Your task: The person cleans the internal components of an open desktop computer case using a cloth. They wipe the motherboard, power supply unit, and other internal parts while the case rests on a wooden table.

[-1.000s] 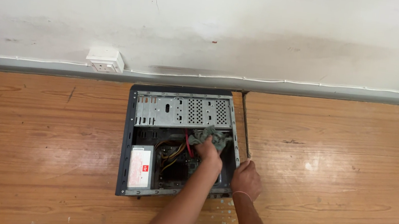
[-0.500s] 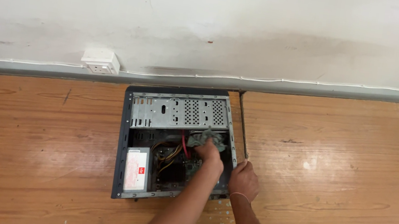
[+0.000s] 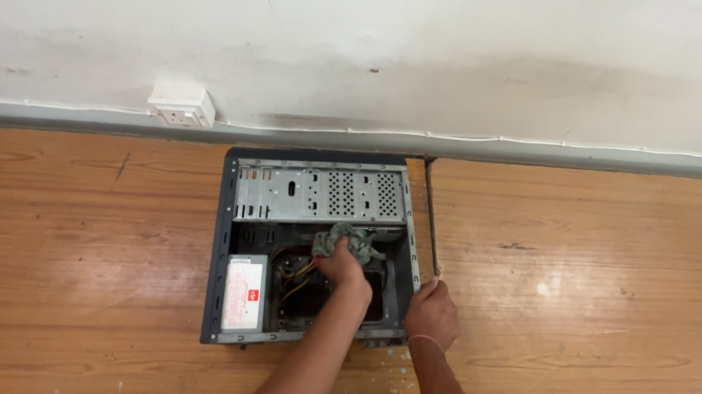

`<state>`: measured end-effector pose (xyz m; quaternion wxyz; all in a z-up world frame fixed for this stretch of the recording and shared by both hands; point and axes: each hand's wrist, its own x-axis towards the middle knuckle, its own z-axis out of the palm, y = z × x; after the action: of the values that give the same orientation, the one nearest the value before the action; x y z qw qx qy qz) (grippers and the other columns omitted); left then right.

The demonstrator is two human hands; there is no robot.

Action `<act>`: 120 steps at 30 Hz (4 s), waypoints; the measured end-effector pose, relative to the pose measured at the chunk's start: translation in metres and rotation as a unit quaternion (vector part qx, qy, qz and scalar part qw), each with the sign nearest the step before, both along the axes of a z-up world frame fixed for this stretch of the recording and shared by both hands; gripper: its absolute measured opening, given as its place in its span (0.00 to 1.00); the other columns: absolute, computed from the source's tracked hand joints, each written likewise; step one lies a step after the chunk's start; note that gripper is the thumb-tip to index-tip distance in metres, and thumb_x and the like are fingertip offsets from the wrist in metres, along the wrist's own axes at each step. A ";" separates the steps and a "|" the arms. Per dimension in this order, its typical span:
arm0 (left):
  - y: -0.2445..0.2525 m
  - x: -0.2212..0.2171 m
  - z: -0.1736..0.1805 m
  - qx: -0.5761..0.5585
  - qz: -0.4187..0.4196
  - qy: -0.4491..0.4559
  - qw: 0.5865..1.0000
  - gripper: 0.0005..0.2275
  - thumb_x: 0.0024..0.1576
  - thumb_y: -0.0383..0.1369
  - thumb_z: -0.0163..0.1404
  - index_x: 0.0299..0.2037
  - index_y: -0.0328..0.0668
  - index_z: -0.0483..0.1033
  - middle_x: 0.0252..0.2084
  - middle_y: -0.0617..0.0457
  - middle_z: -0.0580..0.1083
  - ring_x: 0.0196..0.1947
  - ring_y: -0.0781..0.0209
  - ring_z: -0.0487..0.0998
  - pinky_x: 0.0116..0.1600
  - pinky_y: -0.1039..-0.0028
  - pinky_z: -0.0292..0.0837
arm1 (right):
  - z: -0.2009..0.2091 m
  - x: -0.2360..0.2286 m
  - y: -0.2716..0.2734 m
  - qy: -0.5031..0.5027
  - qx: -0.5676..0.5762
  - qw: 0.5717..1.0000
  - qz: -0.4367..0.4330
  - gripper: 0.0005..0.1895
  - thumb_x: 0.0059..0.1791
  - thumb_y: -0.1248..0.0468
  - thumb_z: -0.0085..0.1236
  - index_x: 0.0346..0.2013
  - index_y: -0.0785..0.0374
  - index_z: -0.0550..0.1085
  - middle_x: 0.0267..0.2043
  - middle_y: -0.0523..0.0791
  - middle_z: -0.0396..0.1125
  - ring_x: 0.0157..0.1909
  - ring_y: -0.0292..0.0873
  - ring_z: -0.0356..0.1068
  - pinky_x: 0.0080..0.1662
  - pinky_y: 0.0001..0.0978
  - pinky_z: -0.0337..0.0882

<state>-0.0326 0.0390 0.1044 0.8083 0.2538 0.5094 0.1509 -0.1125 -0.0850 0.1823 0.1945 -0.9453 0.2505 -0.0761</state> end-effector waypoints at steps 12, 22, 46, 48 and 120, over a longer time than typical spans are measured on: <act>-0.057 0.011 -0.018 0.039 -0.091 -0.058 0.993 0.22 0.56 0.29 0.56 0.61 0.40 0.66 0.58 0.51 0.73 0.53 0.55 0.75 0.58 0.65 0.68 | -0.005 0.002 -0.002 0.006 0.003 1.000 -0.008 0.22 0.57 0.49 0.38 0.38 0.57 0.78 0.34 0.57 0.75 0.38 0.66 0.75 0.42 0.60 0.73; -0.048 0.011 -0.018 0.100 -0.080 -0.084 0.988 0.21 0.56 0.26 0.55 0.60 0.35 0.69 0.56 0.50 0.76 0.53 0.54 0.76 0.59 0.66 0.68 | -0.003 0.001 0.000 -0.003 0.006 1.000 -0.005 0.22 0.57 0.50 0.39 0.36 0.57 0.78 0.33 0.58 0.74 0.37 0.65 0.74 0.41 0.61 0.72; -0.060 0.002 -0.044 0.153 -0.220 -0.084 0.960 0.21 0.51 0.32 0.57 0.56 0.36 0.73 0.55 0.48 0.77 0.54 0.52 0.76 0.59 0.66 0.68 | -0.004 0.001 0.000 -0.023 0.010 1.000 -0.008 0.21 0.56 0.50 0.40 0.35 0.57 0.78 0.32 0.57 0.74 0.37 0.65 0.74 0.41 0.62 0.71; -0.055 -0.011 -0.039 0.231 -0.301 -0.100 0.920 0.21 0.50 0.32 0.55 0.55 0.37 0.74 0.53 0.47 0.78 0.52 0.51 0.78 0.57 0.65 0.70 | -0.007 0.000 -0.001 -0.027 0.006 1.000 -0.003 0.21 0.57 0.50 0.40 0.35 0.58 0.78 0.32 0.57 0.74 0.37 0.65 0.73 0.40 0.62 0.71; -0.003 -0.042 -0.049 0.212 -0.701 -0.145 0.666 0.28 0.62 0.37 0.51 0.70 0.37 0.57 0.63 0.48 0.70 0.59 0.62 0.71 0.63 0.71 0.67 | -0.001 -0.002 -0.001 -0.037 0.067 0.997 -0.026 0.21 0.56 0.51 0.41 0.33 0.57 0.78 0.33 0.55 0.74 0.38 0.65 0.73 0.40 0.62 0.70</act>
<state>-0.0750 0.0359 0.0556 0.6638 0.6753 0.0124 -0.3212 -0.1143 -0.0856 0.1815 0.2642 -0.9201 0.2719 -0.0987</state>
